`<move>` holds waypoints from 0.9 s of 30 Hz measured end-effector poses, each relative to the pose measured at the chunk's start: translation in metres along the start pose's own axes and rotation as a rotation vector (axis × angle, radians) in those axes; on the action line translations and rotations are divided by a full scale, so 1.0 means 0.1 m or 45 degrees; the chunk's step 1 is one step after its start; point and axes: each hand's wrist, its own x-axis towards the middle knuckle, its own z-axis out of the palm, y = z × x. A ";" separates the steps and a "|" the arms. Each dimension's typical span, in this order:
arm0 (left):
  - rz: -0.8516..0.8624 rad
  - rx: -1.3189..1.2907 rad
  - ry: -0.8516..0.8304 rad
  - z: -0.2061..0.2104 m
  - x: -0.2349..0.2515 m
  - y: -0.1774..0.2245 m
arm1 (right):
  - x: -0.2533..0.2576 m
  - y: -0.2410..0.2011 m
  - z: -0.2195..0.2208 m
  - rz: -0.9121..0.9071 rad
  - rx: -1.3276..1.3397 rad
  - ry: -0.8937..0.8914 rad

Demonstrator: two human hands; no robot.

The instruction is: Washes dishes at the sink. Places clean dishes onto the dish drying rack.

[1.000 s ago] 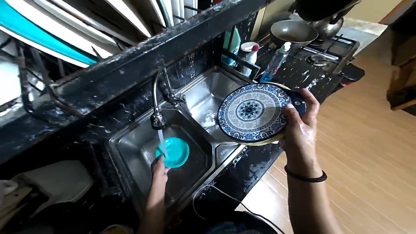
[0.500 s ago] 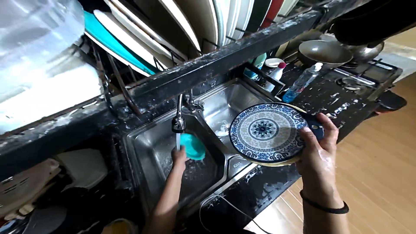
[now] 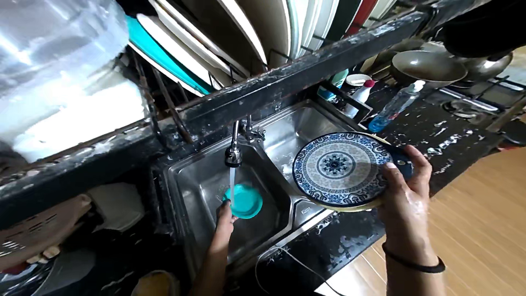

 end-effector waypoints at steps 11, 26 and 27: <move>0.583 1.596 -0.122 0.27 -0.27 0.79 | -0.03 -0.13 0.10 -0.121 0.004 -0.086; 0.773 1.564 -0.159 0.26 -0.46 0.77 | -0.16 0.02 0.29 -0.029 0.021 -0.191; 0.808 1.649 -0.112 0.28 -0.43 0.76 | -0.16 0.01 0.29 -0.040 0.020 -0.198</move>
